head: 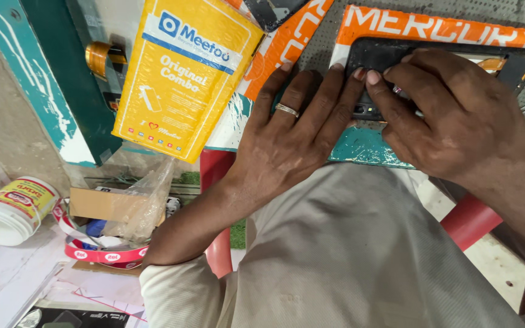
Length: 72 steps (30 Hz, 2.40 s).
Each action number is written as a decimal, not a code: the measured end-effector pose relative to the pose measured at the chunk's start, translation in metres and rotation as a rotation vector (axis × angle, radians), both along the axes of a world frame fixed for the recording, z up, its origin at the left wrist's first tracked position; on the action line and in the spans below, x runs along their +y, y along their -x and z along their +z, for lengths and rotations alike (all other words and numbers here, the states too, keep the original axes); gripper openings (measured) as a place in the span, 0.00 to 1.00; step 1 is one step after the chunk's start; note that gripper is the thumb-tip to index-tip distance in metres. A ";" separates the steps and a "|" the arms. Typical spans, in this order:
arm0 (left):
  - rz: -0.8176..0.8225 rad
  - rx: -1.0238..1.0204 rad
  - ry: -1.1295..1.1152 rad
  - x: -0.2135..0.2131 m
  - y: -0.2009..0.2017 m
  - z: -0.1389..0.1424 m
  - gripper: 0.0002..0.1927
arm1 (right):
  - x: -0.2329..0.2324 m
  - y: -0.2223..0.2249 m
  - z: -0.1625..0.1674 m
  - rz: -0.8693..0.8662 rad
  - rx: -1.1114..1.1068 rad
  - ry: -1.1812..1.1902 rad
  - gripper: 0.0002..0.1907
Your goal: The person works at a repair bench on a Samsung smartphone, peeling the broken display off the frame and handling the flex cable of the old screen. They align a new replacement display onto the phone body, press it into place, then power the phone on and tap and swipe the screen to test it.
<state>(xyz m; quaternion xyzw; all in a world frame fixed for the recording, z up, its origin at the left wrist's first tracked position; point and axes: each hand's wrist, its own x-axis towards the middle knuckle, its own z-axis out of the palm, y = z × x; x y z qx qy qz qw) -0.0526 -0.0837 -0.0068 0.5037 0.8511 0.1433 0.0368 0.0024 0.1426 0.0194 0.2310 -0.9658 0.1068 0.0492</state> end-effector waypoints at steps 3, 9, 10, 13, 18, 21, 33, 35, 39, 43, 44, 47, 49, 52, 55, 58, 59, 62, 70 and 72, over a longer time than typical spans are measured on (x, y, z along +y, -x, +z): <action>-0.024 0.076 0.045 0.006 0.000 0.003 0.26 | 0.004 0.001 -0.001 0.014 0.054 -0.042 0.22; -0.065 0.215 0.175 0.015 -0.005 0.014 0.24 | 0.007 -0.003 -0.002 0.002 0.069 -0.082 0.21; -0.076 0.241 0.201 0.016 -0.006 0.015 0.24 | 0.007 -0.003 -0.003 -0.001 0.069 -0.093 0.21; -0.113 0.297 0.241 0.020 -0.010 0.015 0.24 | 0.009 -0.007 -0.005 -0.002 0.073 -0.155 0.19; -0.103 0.393 0.301 0.028 -0.020 0.014 0.24 | 0.021 -0.012 -0.009 0.023 0.021 0.037 0.21; -0.069 0.241 0.190 0.022 -0.018 0.011 0.24 | 0.024 -0.016 -0.011 0.002 0.027 0.147 0.21; 0.123 -0.111 -0.165 0.005 -0.028 -0.002 0.24 | 0.009 -0.016 0.012 -0.031 0.033 -0.111 0.26; 0.118 -0.100 -0.167 0.005 -0.027 -0.002 0.24 | 0.007 -0.013 0.016 -0.024 0.035 -0.167 0.26; 0.094 -0.092 -0.151 0.004 -0.025 -0.002 0.24 | 0.003 -0.013 0.022 -0.003 0.047 -0.230 0.23; 0.070 -0.062 -0.093 0.004 -0.026 0.002 0.25 | 0.004 -0.016 0.022 0.035 0.061 -0.283 0.19; 0.055 -0.055 -0.088 0.004 -0.026 0.004 0.25 | 0.007 -0.018 0.022 0.023 0.001 -0.191 0.20; 0.018 -0.014 -0.060 0.005 -0.026 0.008 0.25 | 0.023 -0.027 0.015 -0.029 -0.100 0.081 0.21; 0.001 0.015 -0.017 0.005 -0.026 0.011 0.26 | 0.034 -0.038 0.009 -0.097 -0.100 0.229 0.17; -0.015 0.053 0.044 0.008 -0.028 0.011 0.26 | 0.049 -0.060 0.002 -0.206 -0.114 0.321 0.14; -0.008 0.066 0.089 0.014 -0.033 0.010 0.26 | 0.061 -0.078 -0.001 -0.230 -0.068 0.274 0.16; -0.001 0.121 0.109 0.016 -0.036 0.013 0.26 | 0.068 -0.092 0.001 -0.257 -0.060 0.228 0.22; -0.002 0.099 0.086 0.017 -0.035 0.015 0.26 | 0.069 -0.095 0.001 -0.263 -0.064 0.216 0.25; -0.013 0.024 0.021 0.020 -0.032 0.018 0.26 | 0.072 -0.100 -0.002 -0.254 -0.081 0.173 0.30; -0.265 0.056 -0.055 0.047 -0.036 0.017 0.20 | 0.081 -0.107 0.000 -0.197 -0.004 0.037 0.26; -0.274 0.056 -0.077 0.055 -0.036 0.014 0.21 | 0.080 -0.106 0.002 -0.166 0.019 -0.022 0.26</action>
